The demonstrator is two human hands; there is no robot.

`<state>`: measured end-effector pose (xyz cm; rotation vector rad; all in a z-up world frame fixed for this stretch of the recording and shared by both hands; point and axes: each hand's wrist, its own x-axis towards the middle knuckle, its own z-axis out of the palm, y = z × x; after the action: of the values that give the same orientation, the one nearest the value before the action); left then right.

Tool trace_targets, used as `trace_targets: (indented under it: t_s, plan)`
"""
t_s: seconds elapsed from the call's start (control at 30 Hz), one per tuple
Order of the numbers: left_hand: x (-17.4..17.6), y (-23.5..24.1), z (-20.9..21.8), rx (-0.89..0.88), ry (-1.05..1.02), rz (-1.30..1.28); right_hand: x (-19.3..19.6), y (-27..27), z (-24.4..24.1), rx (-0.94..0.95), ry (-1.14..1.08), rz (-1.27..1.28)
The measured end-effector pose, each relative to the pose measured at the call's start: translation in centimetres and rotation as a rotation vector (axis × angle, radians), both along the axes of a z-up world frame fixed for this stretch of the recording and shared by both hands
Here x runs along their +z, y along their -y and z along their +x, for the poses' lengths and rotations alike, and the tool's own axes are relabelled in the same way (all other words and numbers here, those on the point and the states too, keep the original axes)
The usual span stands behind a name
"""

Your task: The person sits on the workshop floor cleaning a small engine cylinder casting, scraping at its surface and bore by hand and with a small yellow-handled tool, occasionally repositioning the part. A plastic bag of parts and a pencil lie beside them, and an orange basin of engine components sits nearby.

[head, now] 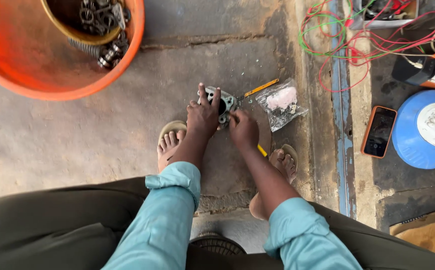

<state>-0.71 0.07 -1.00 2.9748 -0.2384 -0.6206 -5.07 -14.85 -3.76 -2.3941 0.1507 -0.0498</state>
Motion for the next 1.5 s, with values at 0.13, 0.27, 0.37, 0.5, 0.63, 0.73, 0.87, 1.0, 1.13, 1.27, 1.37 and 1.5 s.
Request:
trace_targets:
  t_s: [0.13,0.27,0.37,0.5,0.63,0.73,0.87,1.0,1.13,1.27,1.37,1.5]
  plan:
    - [-0.8,0.1,0.9,0.004,0.032,0.006,0.2,-0.1,0.4,-0.003,0.05,0.009]
    - [0.3,0.3,0.8,0.008,-0.021,0.022,0.1,-0.5,0.0,-0.037,0.04,0.018]
    - [1.0,0.5,1.5,0.006,-0.043,0.034,0.2,-0.6,0.0,-0.025,-0.02,0.03]
    - [0.1,0.4,0.9,0.011,-0.063,0.04,-0.2,-0.6,0.0,-0.032,-0.011,0.029]
    - [-0.1,0.3,1.0,0.013,-0.023,0.038,0.0,-0.5,0.2,-0.044,0.069,0.044]
    - [-0.1,0.6,1.3,0.011,-0.001,0.032,-0.1,-0.2,0.6,-0.058,0.084,0.098]
    - [-0.3,0.4,0.3,0.026,-0.017,0.034,-1.2,0.1,-0.8,-0.045,0.03,0.205]
    - [0.1,0.5,1.6,0.018,0.022,0.03,-1.3,0.1,0.4,-0.064,0.025,0.196]
    - [-0.4,0.1,0.1,0.03,0.0,0.022,-1.2,0.0,-0.6,-0.088,0.0,0.152]
    - [0.5,0.4,1.7,0.033,0.027,-0.008,-1.3,0.5,0.4,-0.048,0.033,0.214]
    - [0.1,0.4,1.0,0.037,-0.006,-0.014,-1.1,0.6,0.2,-0.044,0.04,0.18]
    - [0.4,0.3,0.9,0.029,0.028,-0.022,-1.1,1.2,2.5,-0.065,0.028,0.152]
